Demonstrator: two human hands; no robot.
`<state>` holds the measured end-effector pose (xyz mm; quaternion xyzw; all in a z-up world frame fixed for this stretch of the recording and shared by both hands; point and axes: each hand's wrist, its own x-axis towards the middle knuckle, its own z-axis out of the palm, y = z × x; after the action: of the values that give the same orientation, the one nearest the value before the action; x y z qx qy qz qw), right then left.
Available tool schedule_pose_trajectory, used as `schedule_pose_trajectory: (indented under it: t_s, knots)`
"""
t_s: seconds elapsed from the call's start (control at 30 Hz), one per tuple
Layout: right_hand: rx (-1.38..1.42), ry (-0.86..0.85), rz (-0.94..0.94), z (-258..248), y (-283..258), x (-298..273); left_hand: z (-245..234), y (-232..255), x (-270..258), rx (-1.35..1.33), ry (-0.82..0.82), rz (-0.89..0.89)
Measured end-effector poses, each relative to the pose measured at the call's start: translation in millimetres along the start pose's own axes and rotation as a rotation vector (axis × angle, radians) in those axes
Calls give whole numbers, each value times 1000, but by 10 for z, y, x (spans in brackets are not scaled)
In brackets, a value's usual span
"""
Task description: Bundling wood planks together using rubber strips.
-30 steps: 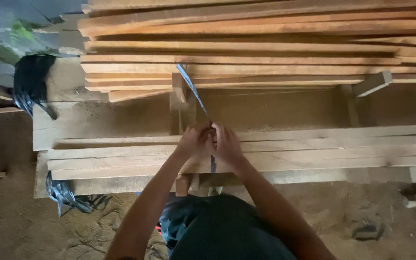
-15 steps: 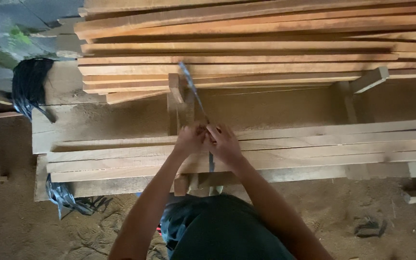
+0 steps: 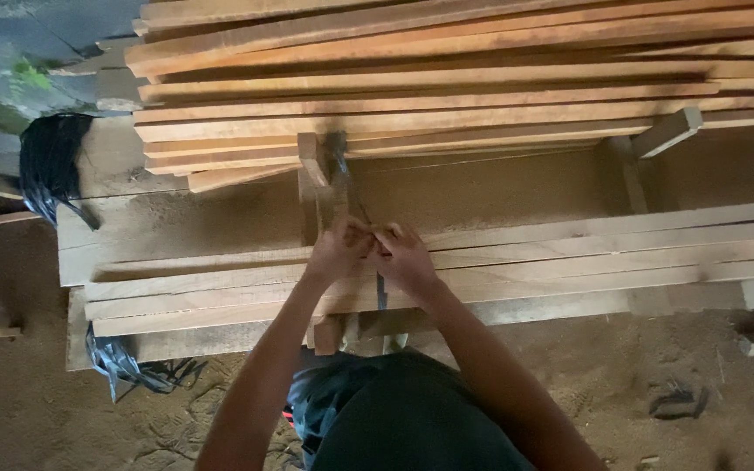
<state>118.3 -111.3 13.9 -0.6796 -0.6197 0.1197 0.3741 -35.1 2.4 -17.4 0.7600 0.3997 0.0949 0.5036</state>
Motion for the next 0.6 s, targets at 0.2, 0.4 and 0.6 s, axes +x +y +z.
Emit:
schedule_pose_trajectory:
  t_s: [0.2,0.4,0.6]
  knots:
    - [-180,102,-120,62,18,21,-262,518,-151,102,0,-171]
    - [-89,-119,76,264,302,-78,-89,366,-163,189,91,56]
    - [-115,118,-61,147,119,-4,-79,525,-237,294,112,154]
